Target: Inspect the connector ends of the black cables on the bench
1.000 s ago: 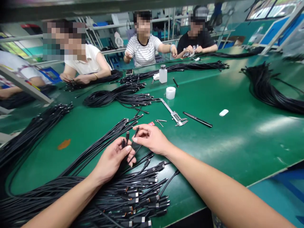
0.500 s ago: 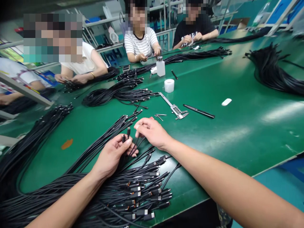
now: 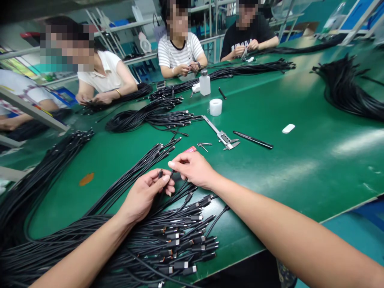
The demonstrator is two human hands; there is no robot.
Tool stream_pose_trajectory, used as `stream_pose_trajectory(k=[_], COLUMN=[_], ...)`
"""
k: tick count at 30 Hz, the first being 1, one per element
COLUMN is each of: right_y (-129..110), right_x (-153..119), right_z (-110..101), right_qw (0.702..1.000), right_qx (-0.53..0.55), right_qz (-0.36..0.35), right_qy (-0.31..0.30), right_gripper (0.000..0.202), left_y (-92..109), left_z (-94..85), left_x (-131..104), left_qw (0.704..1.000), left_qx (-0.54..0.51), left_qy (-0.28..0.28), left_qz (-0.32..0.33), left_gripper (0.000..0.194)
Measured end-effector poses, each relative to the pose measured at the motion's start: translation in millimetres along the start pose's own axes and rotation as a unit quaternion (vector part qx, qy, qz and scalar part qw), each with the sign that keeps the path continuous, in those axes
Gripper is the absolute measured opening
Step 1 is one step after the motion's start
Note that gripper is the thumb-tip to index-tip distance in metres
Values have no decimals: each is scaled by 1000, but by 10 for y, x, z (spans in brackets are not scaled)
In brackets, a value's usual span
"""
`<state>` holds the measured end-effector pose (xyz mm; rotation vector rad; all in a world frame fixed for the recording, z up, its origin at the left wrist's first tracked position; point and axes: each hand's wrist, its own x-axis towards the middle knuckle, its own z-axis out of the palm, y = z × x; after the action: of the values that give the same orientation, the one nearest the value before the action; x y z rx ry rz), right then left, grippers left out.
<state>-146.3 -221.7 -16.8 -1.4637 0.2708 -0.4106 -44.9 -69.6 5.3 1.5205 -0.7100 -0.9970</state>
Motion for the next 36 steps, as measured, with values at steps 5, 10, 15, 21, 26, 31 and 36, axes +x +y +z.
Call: stream_pose_trajectory(k=[5,10,15,21,26,31,36], right_y=[34,44,48,66,26,-28,7], right_x=[7,-2,7,19,-3,-37,-24], right_z=[14,22,20,-8,18,47,28], right_qw=[998,995,997,999,1000,997,998], right_qx=[57,93,71,-6,14,12,-10], right_qz=[0,-19,-20,-35,-20,1,2], right_qy=[7,-7,5,22,-18,-83,-57], right_gripper=[23,22,22,21,23,23,21], left_y=[-8,-26,16,110,123,97,131], left_z=[-19,-40,-114,-236,-211,-183,-215], left_x=[10,16,21,54,45,2,0], left_qw=[1000,999,1000,999,1000,1000,997], left_qx=[8,9,28,35,2,17,34], left_qy=[4,9,-10,21,25,-17,-42], left_qz=[21,32,0,-5,4,-17,-52], left_gripper=[27,28,38,37,38,38,38])
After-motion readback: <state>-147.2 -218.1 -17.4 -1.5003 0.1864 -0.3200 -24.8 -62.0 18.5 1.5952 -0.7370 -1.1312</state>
